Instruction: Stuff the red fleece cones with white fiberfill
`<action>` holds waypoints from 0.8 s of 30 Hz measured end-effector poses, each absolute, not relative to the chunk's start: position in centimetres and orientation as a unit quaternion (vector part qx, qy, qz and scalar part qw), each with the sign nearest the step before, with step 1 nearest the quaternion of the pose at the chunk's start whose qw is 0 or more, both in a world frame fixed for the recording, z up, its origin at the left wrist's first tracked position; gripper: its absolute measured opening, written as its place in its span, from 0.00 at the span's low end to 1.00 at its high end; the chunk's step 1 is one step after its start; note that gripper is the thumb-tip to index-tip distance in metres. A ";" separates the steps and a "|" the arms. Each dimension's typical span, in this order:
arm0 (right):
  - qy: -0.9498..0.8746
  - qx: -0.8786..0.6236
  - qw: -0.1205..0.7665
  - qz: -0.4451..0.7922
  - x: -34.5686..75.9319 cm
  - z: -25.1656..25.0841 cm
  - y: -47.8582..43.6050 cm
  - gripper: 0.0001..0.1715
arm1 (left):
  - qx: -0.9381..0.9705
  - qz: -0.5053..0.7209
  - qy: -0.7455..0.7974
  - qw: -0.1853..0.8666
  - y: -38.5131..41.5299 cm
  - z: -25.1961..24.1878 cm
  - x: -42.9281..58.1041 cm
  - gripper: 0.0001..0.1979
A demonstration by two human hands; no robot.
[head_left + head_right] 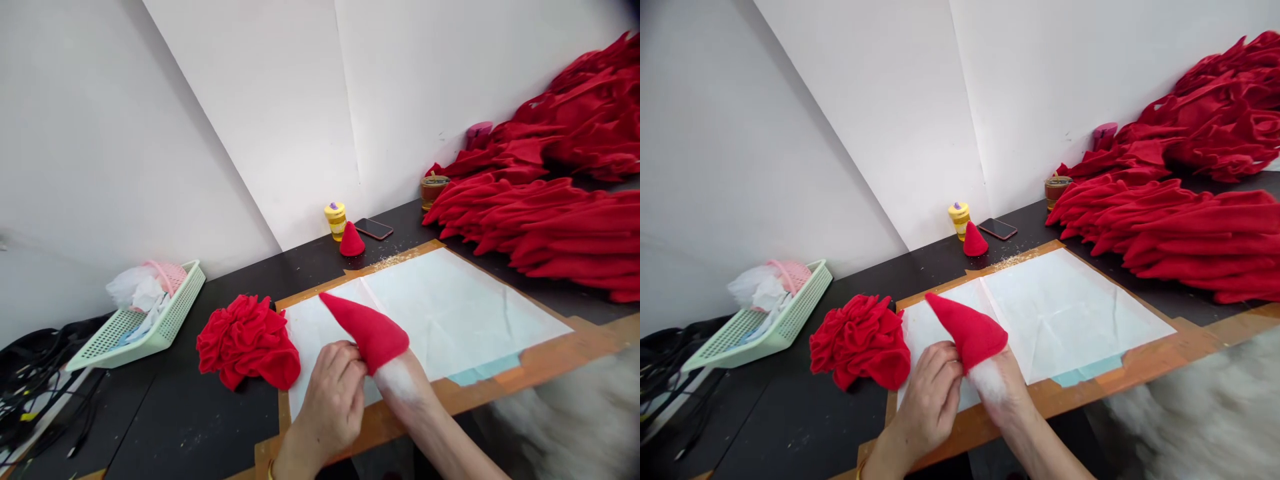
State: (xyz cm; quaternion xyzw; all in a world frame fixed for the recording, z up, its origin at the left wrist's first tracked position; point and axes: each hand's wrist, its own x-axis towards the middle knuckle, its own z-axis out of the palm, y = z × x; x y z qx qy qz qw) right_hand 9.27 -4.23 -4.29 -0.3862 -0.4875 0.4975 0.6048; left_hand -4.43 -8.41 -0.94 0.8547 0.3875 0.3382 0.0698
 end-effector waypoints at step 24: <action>-0.471 -0.321 0.595 0.567 7.0 -8.1 -5.6 0.20 | 0.389 0.591 0.508 0.492 -6.3 -0.7 0.5 0.36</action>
